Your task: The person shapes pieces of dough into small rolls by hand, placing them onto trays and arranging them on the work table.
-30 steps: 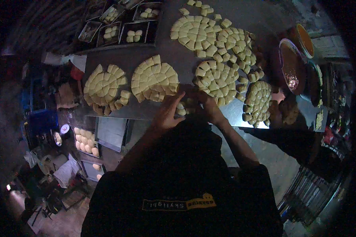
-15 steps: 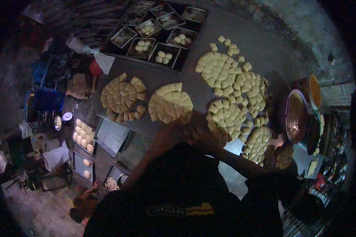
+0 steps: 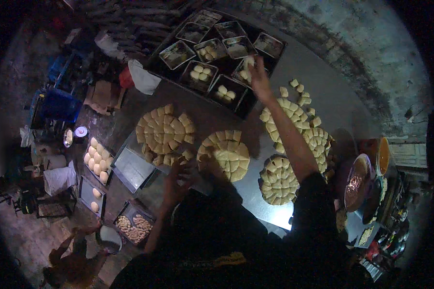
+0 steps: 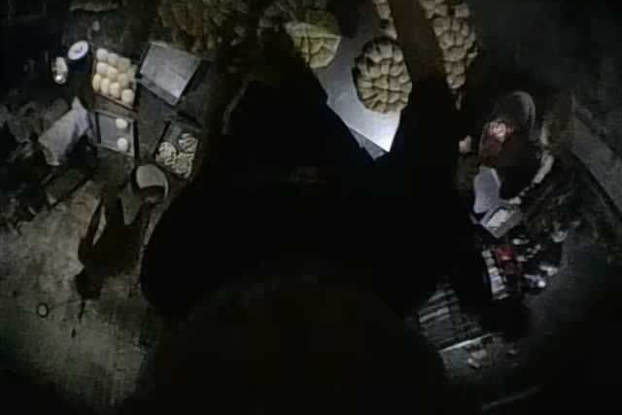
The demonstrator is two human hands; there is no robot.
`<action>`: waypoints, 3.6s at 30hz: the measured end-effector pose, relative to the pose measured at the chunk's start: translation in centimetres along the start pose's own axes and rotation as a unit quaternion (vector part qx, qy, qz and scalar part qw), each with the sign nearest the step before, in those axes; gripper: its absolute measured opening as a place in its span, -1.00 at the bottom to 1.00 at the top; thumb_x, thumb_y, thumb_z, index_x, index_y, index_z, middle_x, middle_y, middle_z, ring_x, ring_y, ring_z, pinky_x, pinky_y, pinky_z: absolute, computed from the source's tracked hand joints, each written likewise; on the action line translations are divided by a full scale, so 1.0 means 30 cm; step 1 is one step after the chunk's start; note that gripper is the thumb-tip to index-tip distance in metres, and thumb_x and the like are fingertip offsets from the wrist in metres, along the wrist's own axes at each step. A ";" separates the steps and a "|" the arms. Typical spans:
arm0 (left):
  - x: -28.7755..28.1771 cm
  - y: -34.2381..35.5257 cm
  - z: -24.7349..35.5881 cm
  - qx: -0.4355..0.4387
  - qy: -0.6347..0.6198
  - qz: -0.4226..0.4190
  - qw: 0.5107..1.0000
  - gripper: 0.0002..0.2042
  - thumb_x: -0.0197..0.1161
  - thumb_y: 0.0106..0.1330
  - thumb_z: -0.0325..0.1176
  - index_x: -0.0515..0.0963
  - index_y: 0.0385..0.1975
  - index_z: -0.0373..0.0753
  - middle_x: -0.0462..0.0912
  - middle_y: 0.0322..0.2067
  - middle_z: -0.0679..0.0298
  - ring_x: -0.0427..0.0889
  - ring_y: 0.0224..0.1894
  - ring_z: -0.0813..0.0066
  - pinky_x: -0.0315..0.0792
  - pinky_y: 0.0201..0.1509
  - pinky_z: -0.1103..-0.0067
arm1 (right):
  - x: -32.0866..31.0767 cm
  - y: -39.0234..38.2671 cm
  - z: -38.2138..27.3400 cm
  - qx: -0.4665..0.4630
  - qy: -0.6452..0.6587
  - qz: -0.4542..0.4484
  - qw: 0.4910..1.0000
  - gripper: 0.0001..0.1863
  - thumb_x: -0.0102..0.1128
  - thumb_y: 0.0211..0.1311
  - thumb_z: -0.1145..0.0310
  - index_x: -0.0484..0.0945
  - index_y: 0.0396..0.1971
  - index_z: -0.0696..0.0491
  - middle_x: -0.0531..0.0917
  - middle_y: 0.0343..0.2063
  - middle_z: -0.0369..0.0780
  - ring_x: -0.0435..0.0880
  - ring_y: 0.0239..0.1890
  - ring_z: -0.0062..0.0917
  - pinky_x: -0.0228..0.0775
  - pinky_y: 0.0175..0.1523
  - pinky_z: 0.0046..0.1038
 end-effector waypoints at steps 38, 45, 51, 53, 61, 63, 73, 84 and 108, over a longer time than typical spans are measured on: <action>0.155 0.282 0.145 0.303 0.227 0.015 0.925 -0.71 0.13 0.41 -0.29 0.56 0.02 -0.31 0.59 0.01 0.12 0.54 0.08 0.38 0.39 0.20 0.47 | 0.089 -0.759 -0.296 -0.023 -0.073 0.052 0.996 -0.59 0.31 0.07 0.58 0.52 -0.04 0.04 0.58 -0.04 -0.09 0.61 0.01 -0.24 0.53 0.02 -0.30; 0.687 -0.012 0.268 -0.067 -0.383 -0.205 0.898 -0.80 0.28 0.31 -0.47 0.59 -0.12 -0.39 0.65 -0.16 0.18 0.57 -0.05 0.54 0.43 0.06 0.60 | -0.263 -1.237 -0.322 -0.038 -0.175 0.250 0.952 -0.62 0.39 0.01 0.59 0.60 -0.10 0.09 0.65 -0.10 -0.14 0.66 -0.02 -0.27 0.56 0.00 -0.37; 0.856 -0.253 0.629 0.363 -0.034 -0.320 0.874 -0.70 0.35 0.26 -0.31 0.59 -0.09 -0.33 0.61 -0.02 0.03 0.51 0.17 0.11 0.40 0.21 0.29 | -0.498 -1.580 -0.334 0.127 0.209 0.369 0.897 -0.70 0.32 0.11 0.58 0.58 -0.12 0.17 0.64 -0.11 -0.22 0.65 -0.16 -0.52 0.56 -0.06 -0.46; 0.929 -0.345 0.719 0.547 -0.008 -0.342 0.764 -0.68 0.35 0.22 -0.16 0.63 -0.18 -0.27 0.61 0.02 0.06 0.48 0.21 0.03 0.31 0.31 0.18 | -0.550 -1.705 -0.305 0.047 0.171 0.340 0.924 -0.73 0.33 0.12 0.55 0.60 -0.14 0.17 0.64 -0.18 -0.25 0.62 -0.23 -0.60 0.52 -0.10 -0.52; 1.191 -0.506 0.764 0.546 -0.226 -0.510 0.625 -0.55 0.28 0.20 0.10 0.65 -0.18 -0.18 0.60 0.06 0.10 0.48 0.21 0.00 0.35 0.27 0.18 | -0.701 -1.925 -0.357 0.091 0.386 0.200 0.896 -0.89 0.25 0.29 0.45 0.64 -0.27 0.17 0.70 -0.35 -0.31 0.64 -0.29 -0.64 0.46 -0.12 -0.54; 1.235 -0.550 0.763 0.520 -0.215 -0.537 0.628 -0.51 0.29 0.19 0.11 0.61 -0.10 -0.19 0.54 0.12 0.06 0.44 0.24 -0.01 0.33 0.28 0.17 | -0.750 -1.949 -0.358 0.069 0.383 0.174 0.904 -0.87 0.24 0.31 0.43 0.64 -0.25 0.17 0.70 -0.37 -0.31 0.64 -0.27 -0.65 0.47 -0.10 -0.54; 1.408 -0.599 0.759 0.216 -0.199 -0.434 0.852 0.16 0.40 0.07 0.20 -0.28 0.48 -0.15 -0.15 0.46 -0.01 0.05 0.44 -0.03 0.14 0.37 0.06 | -1.606 -1.944 -0.069 0.205 -0.019 0.337 0.919 -0.55 -0.02 0.47 0.14 0.60 -0.35 0.26 0.67 -0.49 -0.12 0.59 -0.44 -0.54 0.46 -0.30 -0.39; 1.162 -0.440 0.377 0.087 -0.185 -0.341 0.917 -0.16 0.21 0.36 -0.03 -0.16 0.48 -0.10 -0.11 0.47 0.06 0.17 0.40 -0.04 0.26 0.30 0.11 | -2.391 -1.900 0.551 0.339 -0.526 0.148 0.766 -0.59 -0.09 0.37 0.05 0.60 -0.02 -0.03 0.70 -0.34 0.01 0.68 -0.27 -0.03 0.48 -0.07 -0.06; 1.146 -0.403 0.655 0.092 -0.150 -0.442 0.880 -0.58 0.11 0.44 -0.38 0.30 0.25 -0.37 0.38 0.25 0.08 0.53 0.14 0.28 0.43 0.21 0.41 | -1.998 -1.745 0.210 0.205 -0.288 0.289 0.890 -0.59 -0.13 0.48 0.11 0.64 -0.03 0.04 0.69 -0.16 -0.04 0.65 -0.08 -0.23 0.45 0.05 -0.26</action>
Point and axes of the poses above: each hand's wrist, its own y-axis towards the middle knuckle, its own x-axis out of the palm, z = x × y, the point moved 3 cm from there along y, towards the middle knuckle
